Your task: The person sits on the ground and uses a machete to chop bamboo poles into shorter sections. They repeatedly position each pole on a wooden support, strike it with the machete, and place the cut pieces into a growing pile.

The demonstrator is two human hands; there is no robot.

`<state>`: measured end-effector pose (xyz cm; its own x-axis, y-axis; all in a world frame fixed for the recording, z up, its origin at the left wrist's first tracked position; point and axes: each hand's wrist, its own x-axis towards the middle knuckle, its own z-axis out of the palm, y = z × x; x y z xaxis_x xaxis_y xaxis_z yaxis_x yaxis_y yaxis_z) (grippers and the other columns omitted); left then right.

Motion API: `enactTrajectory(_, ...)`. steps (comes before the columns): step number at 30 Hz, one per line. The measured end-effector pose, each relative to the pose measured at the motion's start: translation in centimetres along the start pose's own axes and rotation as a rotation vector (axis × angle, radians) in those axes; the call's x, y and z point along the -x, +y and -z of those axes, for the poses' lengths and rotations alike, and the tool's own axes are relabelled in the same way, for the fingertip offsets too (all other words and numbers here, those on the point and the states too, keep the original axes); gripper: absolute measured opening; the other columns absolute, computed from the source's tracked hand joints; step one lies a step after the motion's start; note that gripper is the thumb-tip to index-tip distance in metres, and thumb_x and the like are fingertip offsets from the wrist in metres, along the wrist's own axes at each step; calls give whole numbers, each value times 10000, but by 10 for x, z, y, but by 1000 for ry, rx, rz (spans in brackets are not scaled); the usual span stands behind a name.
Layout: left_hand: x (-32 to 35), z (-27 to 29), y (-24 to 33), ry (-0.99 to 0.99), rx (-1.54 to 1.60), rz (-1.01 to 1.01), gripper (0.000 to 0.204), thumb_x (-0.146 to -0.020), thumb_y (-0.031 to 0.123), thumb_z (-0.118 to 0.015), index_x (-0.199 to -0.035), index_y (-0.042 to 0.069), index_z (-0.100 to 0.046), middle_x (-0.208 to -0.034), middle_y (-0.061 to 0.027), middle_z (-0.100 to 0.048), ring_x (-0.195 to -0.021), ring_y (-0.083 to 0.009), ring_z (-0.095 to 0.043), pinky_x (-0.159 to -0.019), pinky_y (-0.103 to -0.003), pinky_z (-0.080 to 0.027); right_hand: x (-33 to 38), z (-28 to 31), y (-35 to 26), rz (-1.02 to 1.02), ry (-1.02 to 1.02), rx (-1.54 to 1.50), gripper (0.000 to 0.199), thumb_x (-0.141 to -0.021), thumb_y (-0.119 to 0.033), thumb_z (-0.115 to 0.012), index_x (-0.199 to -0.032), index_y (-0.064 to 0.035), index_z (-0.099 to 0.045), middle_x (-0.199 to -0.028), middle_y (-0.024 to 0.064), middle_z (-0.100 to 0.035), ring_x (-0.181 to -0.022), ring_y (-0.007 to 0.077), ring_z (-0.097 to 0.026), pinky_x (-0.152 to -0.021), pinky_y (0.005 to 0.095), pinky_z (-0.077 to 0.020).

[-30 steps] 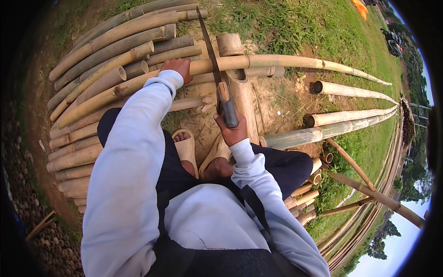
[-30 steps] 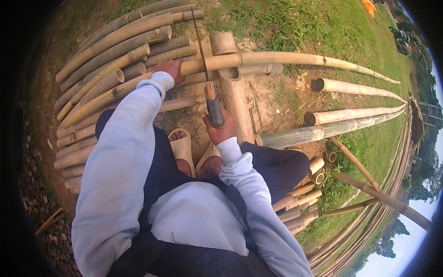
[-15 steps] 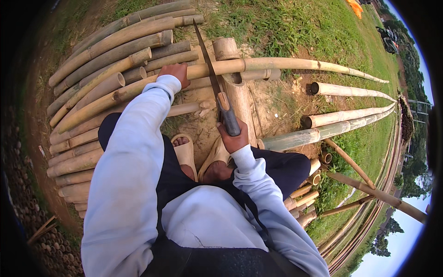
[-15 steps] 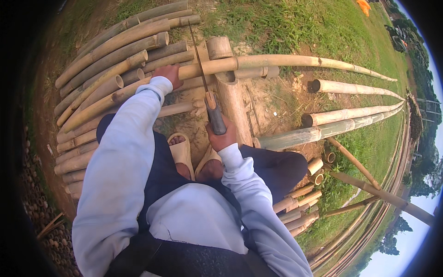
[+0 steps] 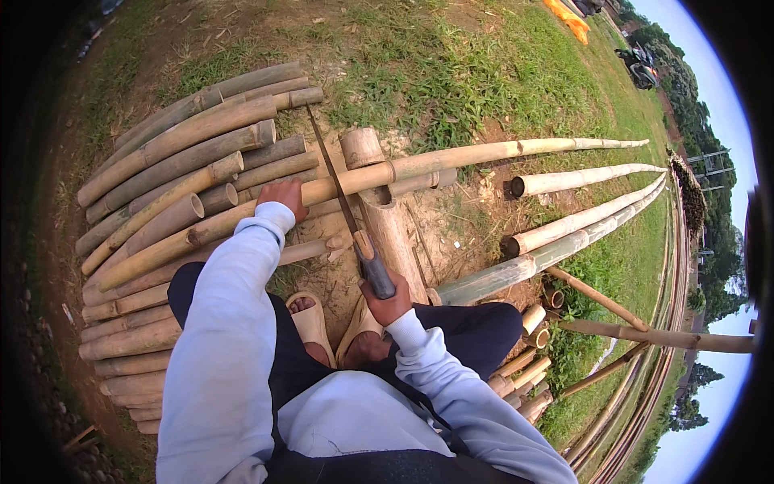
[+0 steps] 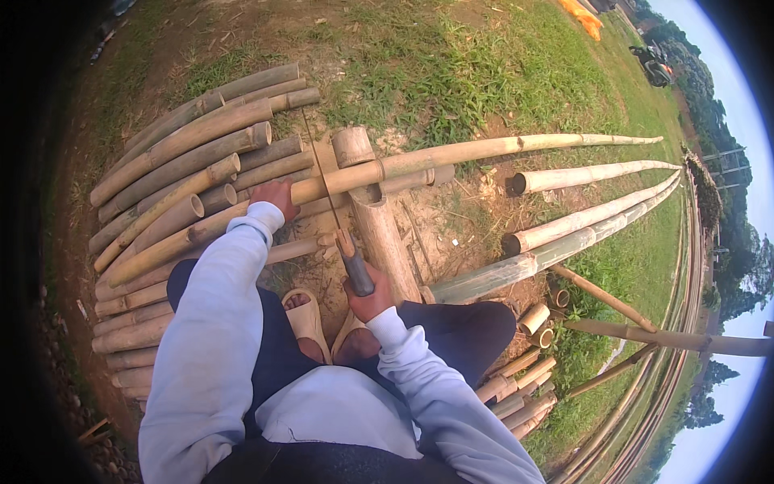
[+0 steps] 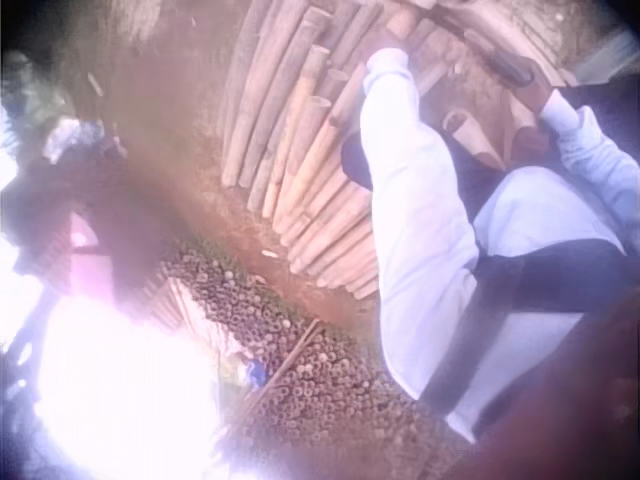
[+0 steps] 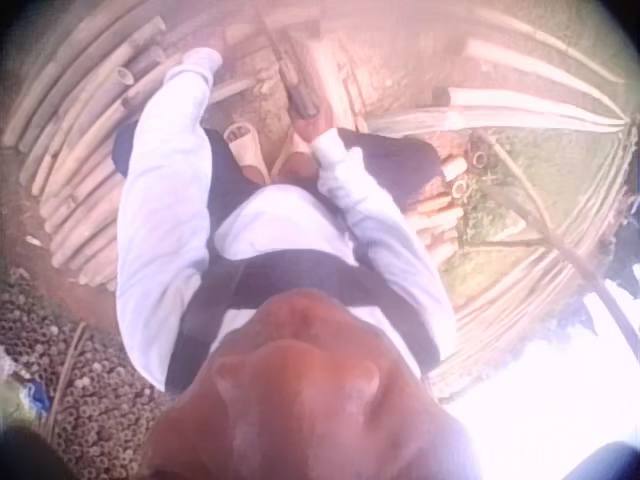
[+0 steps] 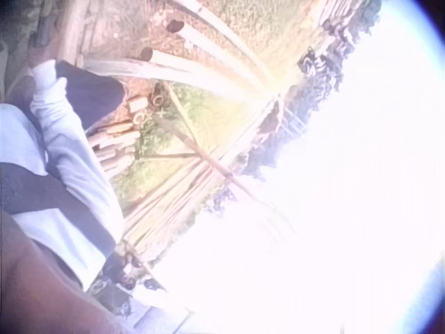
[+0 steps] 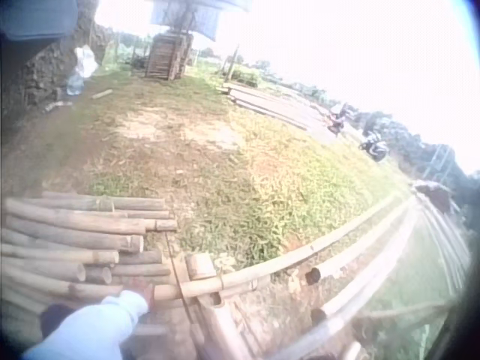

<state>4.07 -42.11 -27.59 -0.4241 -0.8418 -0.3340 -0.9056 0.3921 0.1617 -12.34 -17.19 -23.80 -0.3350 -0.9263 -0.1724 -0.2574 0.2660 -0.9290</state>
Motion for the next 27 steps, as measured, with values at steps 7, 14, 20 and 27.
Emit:
enactTrajectory(7, 1, 9, -21, 22, -51, 70, 594, -772, 394, -789, -1237, 63, -625, -1113, -164, -735, -1051, -335, -704, -951, -458, -531, 57, 26, -14, 79, -20, 101, 364, -857, -174, -761, -1190, -66, -661, -904, 168, -705, -834, 303, -706, -792, 368, -531)
enactTrajectory(14, 0, 2, -12, 8, -55, 64, 582, -756, 404, -796, -1195, 56, -637, -1097, -180, -735, -1034, -334, -709, -918, -446, -551, 134, 62, -37, -65, -37, 73, 309, -839, -154, -754, -1136, -83, -707, -935, 141, -737, -834, 292, -732, -780, 364, -556)
enactTrajectory(20, 2, 6, -2, 21, -21, 35, 522, -761, 386, -780, -1155, 66, -659, -1086, -176, -739, -1041, -338, -708, -917, -449, -550, -29, -7, 3, 69, -12, 146, 308, -837, -238, -768, -1023, -18, -661, -841, 209, -676, -798, 362, -648, -738, 442, -503)
enactTrajectory(27, 4, -4, -18, 42, -57, 54, 520, -752, 379, -788, -1140, 61, -652, -1032, -175, -745, -997, -339, -716, -921, -448, -549, 142, 67, -38, -82, -72, 90, 364, -870, -137, -789, -1208, -34, -701, -995, 88, -755, -928, 123, -699, -849, 291, -537)
